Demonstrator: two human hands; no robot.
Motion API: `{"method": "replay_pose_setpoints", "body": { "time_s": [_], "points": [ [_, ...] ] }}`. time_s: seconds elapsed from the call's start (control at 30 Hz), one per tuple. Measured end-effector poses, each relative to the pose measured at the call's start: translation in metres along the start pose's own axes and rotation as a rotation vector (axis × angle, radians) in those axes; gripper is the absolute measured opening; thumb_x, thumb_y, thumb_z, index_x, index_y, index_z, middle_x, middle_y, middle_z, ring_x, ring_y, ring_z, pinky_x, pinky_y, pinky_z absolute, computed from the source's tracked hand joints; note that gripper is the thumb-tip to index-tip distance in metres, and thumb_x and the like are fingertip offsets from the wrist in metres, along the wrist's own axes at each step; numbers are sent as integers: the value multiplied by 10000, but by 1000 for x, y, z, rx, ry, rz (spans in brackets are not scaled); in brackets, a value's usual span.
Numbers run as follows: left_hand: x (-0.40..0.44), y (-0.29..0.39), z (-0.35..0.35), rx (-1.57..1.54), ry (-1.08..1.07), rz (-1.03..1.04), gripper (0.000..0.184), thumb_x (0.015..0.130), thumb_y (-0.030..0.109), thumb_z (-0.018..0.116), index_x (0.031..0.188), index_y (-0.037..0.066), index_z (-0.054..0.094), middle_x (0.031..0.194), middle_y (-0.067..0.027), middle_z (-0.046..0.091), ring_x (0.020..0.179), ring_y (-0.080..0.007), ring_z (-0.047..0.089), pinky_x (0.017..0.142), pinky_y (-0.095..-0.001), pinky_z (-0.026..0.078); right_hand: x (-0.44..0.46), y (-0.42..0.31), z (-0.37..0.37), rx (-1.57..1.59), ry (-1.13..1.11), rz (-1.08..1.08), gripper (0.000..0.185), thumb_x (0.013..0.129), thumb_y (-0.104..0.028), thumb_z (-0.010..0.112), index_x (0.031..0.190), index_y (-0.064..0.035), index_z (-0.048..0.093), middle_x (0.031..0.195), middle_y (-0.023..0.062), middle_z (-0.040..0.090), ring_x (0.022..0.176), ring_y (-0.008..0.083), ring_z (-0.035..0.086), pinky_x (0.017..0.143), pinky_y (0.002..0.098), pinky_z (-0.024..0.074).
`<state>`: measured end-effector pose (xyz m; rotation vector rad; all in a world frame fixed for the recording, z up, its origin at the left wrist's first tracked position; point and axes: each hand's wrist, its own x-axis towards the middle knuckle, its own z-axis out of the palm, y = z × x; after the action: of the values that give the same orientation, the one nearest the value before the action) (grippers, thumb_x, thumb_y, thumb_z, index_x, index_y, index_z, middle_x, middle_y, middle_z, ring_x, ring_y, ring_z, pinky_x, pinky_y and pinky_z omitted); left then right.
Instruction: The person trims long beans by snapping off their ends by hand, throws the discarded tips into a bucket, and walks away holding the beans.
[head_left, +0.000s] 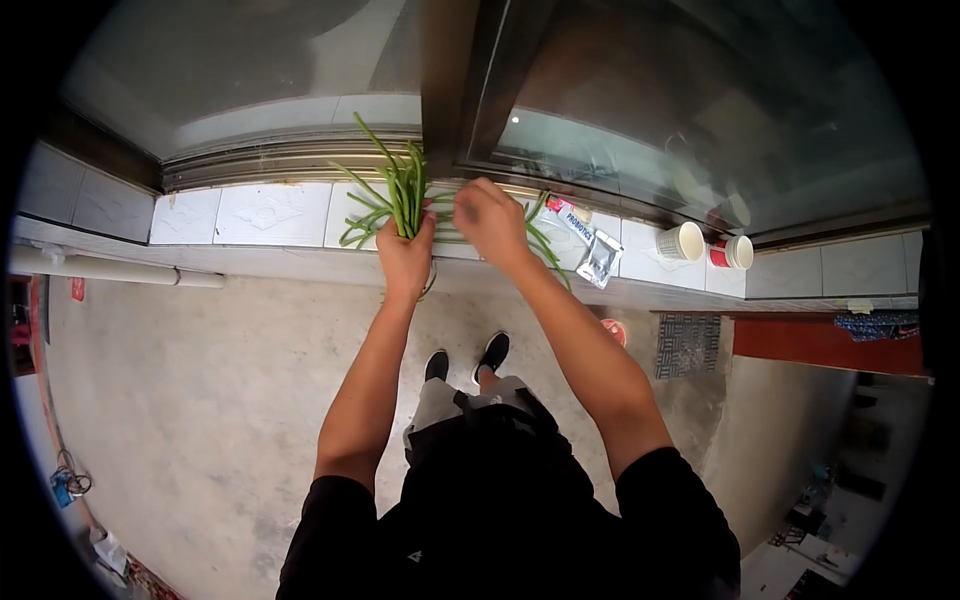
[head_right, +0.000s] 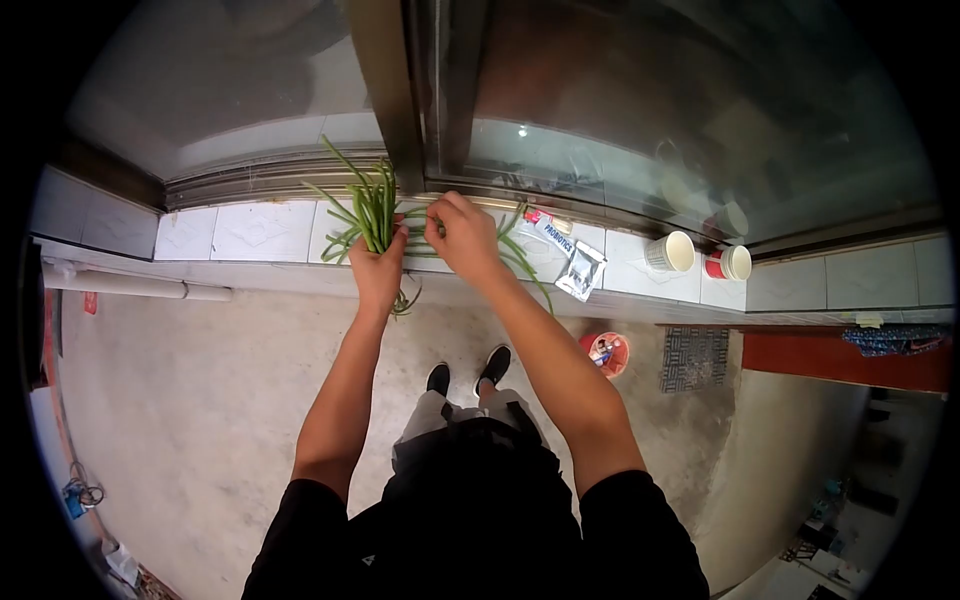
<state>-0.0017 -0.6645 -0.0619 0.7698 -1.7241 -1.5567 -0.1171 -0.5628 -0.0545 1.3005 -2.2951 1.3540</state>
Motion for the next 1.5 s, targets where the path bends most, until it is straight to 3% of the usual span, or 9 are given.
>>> {"method": "replay_pose_setpoints", "body": {
  "time_s": [0.4, 0.47, 0.6, 0.67, 0.77, 0.83, 0.93, 1.03, 1.5],
  "points": [
    [1, 3, 7, 161, -32, -20, 158, 888, 72, 708, 999, -40, 711, 807, -60, 710, 728, -98, 570, 702, -273, 488, 5, 18, -9, 95, -84, -178, 117, 769, -51, 707, 876, -58, 662, 882, 61, 644, 772, 292, 657, 667, 383, 538],
    [4, 3, 5, 124, -69, -31, 139, 894, 65, 710, 1011, -11, 709, 756, -11, 658, 647, -56, 520, 578, -226, 410, 8, 20, -12, 97, -82, -188, 123, 765, -49, 709, 878, -55, 663, 877, 62, 645, 767, 291, 656, 666, 378, 537],
    [8, 15, 5, 18, -166, -171, 129, 897, 64, 709, 1012, 8, 702, 666, 16, 612, 522, -29, 439, 467, -213, 302, 11, 20, -15, 135, -99, -220, 129, 746, -50, 712, 864, -51, 659, 858, 69, 639, 750, 286, 649, 657, 386, 534],
    [8, 18, 0, 2, -184, -216, 115, 900, 59, 708, 999, 1, 707, 687, 7, 627, 530, -37, 460, 473, -217, 324, 10, 18, -11, 146, -84, -252, 117, 742, -56, 708, 842, -51, 649, 847, 69, 627, 734, 289, 639, 655, 399, 532],
    [10, 13, -4, -64, -181, -265, 93, 905, 57, 706, 984, 8, 715, 677, 13, 623, 509, -36, 444, 454, -215, 311, 7, 13, -2, 267, -54, -135, 129, 722, -44, 716, 835, -42, 655, 830, 78, 639, 680, 275, 625, 617, 385, 518],
    [13, 9, -7, -156, -183, -305, 86, 907, 57, 704, 981, 15, 716, 659, 20, 608, 505, -33, 445, 450, -209, 308, 9, 4, -2, 344, -67, 60, 145, 706, -33, 731, 839, -33, 673, 805, 69, 642, 603, 206, 584, 559, 330, 480],
    [15, 8, -10, -189, -187, -313, 79, 907, 52, 703, 978, 20, 714, 662, 22, 607, 495, -31, 440, 442, -205, 303, 9, 8, 6, 466, -87, 153, 122, 720, -12, 731, 832, -11, 683, 780, 37, 634, 576, 118, 529, 527, 268, 425],
    [15, 10, -11, -215, -181, -310, 75, 908, 54, 704, 975, 22, 714, 666, 21, 610, 487, -32, 439, 439, -205, 305, 9, 11, 6, 570, -161, 285, 115, 756, 8, 737, 865, 11, 702, 850, 25, 680, 651, 71, 545, 588, 237, 452],
    [18, 4, -14, -259, -197, -289, 95, 908, 53, 706, 993, 12, 713, 659, 4, 612, 467, -36, 441, 419, -206, 305, 41, 21, -9, 760, -552, 620, 118, 818, -29, 745, 926, 17, 740, 795, 29, 709, 766, 80, 637, 703, 234, 514]
  ]
}}
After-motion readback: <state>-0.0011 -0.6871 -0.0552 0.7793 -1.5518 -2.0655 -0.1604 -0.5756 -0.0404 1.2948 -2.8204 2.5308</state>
